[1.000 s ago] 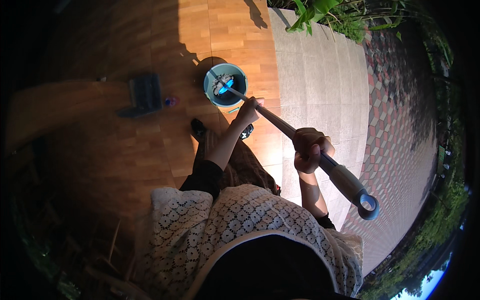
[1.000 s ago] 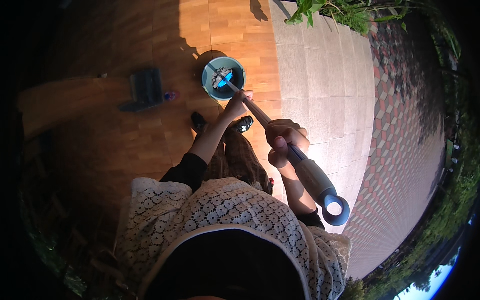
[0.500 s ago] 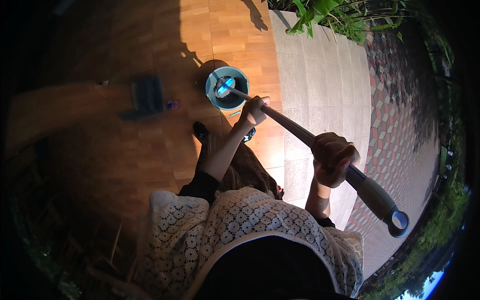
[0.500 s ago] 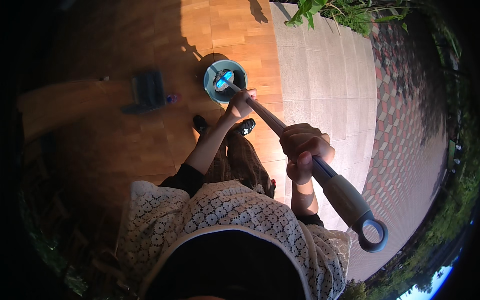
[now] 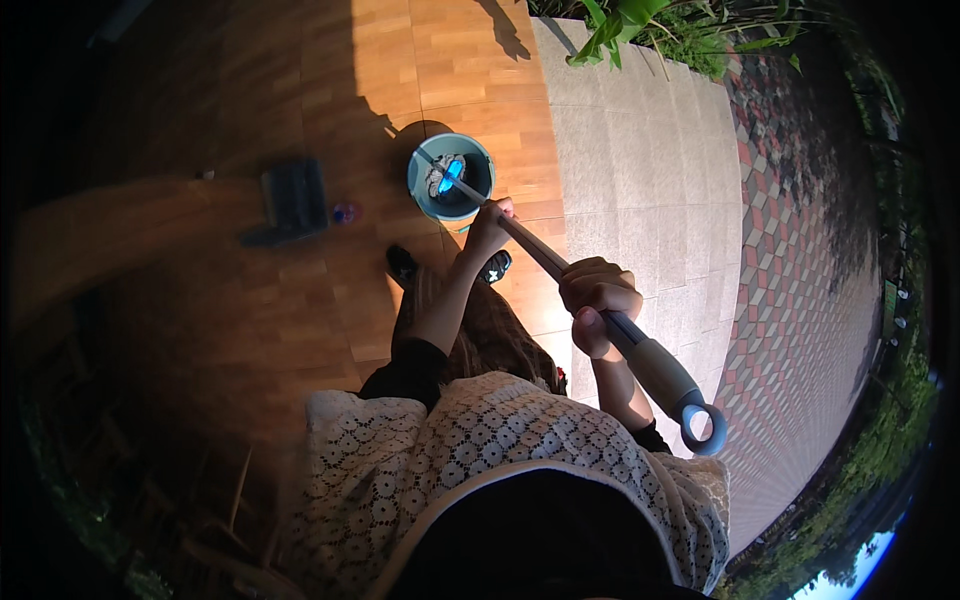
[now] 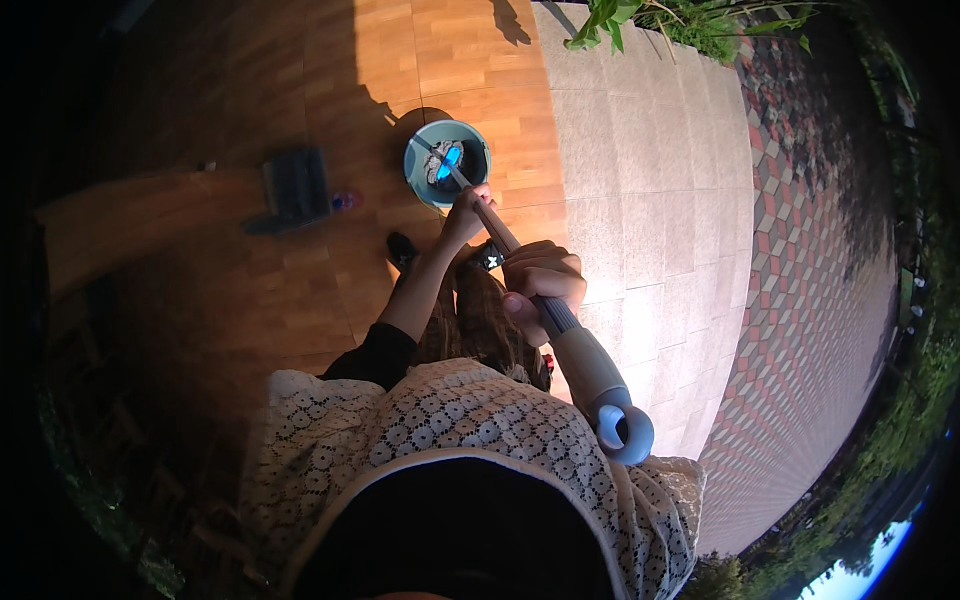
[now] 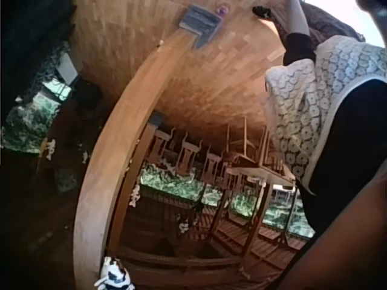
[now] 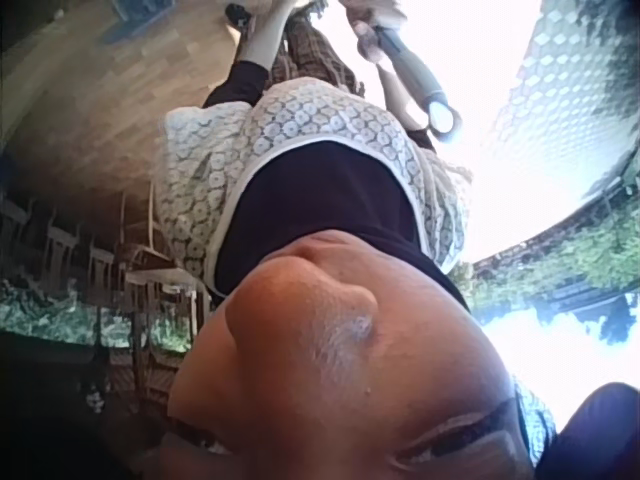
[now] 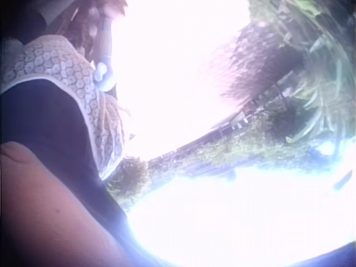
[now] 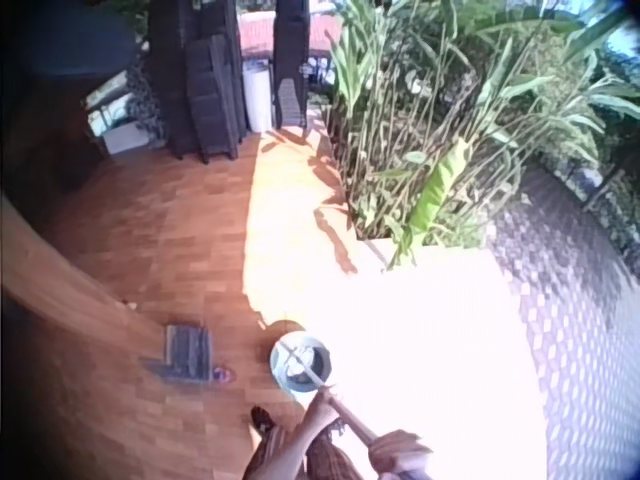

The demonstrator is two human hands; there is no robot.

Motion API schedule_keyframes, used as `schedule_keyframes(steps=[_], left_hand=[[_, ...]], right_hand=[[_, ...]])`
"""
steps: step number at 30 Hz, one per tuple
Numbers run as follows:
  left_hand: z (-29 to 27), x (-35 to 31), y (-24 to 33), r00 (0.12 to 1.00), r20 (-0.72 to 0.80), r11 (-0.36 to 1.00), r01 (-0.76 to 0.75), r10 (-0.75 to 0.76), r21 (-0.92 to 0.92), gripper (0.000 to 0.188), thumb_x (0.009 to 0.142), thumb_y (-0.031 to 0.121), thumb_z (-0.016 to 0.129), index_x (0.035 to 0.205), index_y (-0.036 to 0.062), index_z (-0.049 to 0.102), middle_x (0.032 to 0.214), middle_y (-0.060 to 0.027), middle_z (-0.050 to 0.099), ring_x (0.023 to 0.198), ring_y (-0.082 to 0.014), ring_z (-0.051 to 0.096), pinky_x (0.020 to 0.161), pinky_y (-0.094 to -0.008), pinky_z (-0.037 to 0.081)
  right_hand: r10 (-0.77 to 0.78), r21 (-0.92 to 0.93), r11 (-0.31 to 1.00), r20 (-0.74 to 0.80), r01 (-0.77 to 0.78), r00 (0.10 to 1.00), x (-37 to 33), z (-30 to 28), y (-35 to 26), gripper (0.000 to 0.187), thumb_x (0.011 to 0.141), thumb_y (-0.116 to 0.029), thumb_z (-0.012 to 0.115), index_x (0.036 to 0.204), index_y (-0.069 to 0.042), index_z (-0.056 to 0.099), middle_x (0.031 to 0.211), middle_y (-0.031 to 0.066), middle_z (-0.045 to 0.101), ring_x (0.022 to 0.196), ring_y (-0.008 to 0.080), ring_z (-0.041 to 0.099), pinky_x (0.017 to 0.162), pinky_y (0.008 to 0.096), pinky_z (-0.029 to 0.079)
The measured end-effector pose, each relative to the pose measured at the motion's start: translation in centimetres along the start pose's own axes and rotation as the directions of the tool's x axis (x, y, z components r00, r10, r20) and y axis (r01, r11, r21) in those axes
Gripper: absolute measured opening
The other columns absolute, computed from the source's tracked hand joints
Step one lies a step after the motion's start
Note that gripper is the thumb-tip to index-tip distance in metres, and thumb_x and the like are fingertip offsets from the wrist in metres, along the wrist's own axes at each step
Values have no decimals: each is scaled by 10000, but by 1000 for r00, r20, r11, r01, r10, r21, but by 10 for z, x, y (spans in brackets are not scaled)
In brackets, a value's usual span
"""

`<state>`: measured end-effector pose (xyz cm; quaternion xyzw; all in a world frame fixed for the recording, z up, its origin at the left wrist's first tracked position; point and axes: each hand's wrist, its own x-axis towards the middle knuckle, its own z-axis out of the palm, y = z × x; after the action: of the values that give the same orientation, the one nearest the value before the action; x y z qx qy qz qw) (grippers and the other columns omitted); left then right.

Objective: The person pours pink cleaning liquid into a bucket of water, then dips a mop into the bucket and wrings it out. The person proceeds to mop the tiled floor in a covered outdoor area, moving around furniture and plants.

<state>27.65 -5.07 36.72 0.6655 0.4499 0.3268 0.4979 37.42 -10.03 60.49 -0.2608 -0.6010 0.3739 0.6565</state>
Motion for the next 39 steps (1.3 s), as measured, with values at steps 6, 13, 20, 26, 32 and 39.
schedule_keyframes(steps=[6, 13, 20, 26, 32, 39], left_hand=[[-13, 30, 71, 967, 232, 975, 59, -110, 216, 99, 614, 87, 528, 617, 39, 441, 539, -143, 493, 517, -300, 497, 463, -346, 358], [-43, 3, 214, 805, 584, 965, -226, 106, 136, 136, 569, 115, 583, 551, 78, 454, 532, -74, 509, 535, -252, 504, 517, -360, 372], [-15, 7, 142, 923, 295, 967, -220, 248, -126, 165, 572, 45, 551, 585, 38, 386, 494, -131, 434, 461, -273, 459, 447, -326, 337], [-18, 9, 14, 963, 260, 977, 12, -68, 211, 189, 640, 149, 527, 580, 34, 389, 528, -171, 439, 488, -318, 438, 453, -356, 334], [9, -5, 27, 988, 148, 999, 47, -49, 14, 174, 625, 125, 535, 565, 43, 394, 490, -141, 447, 500, -313, 489, 450, -375, 343], [5, 7, 39, 976, 219, 984, -38, -1, 174, 196, 632, 99, 559, 587, 50, 374, 487, -119, 411, 459, -250, 440, 434, -346, 315]], right_hand=[[-29, 51, 998, -78, 33, 997, 48, -34, -41, 224, 876, -285, 367, 829, -65, 361, 404, -39, 281, 284, 67, 251, 302, 221, 281], [-391, 128, 917, 103, 378, 914, 83, -44, -188, 298, 783, -463, 485, 892, -195, 557, 484, -81, 481, 377, -4, 461, 414, 121, 396], [-275, 245, 938, 93, 246, 957, 73, -26, -137, 287, 743, -421, 575, 703, -137, 553, 376, -47, 361, 289, 32, 382, 316, 166, 358], [163, -121, 980, 20, -159, 986, 6, -5, -18, 400, 790, -218, 407, 431, -54, 341, 347, 30, 310, 298, 142, 349, 324, 251, 281], [91, -104, 991, 37, -87, 995, 14, 0, -41, 374, 821, -216, 384, 485, -95, 272, 352, 0, 283, 260, 102, 278, 278, 228, 263], [17, -102, 995, -8, -17, 1000, 17, -15, -42, 354, 859, -302, 375, 568, -121, 282, 372, -24, 242, 267, 92, 272, 300, 215, 295]])
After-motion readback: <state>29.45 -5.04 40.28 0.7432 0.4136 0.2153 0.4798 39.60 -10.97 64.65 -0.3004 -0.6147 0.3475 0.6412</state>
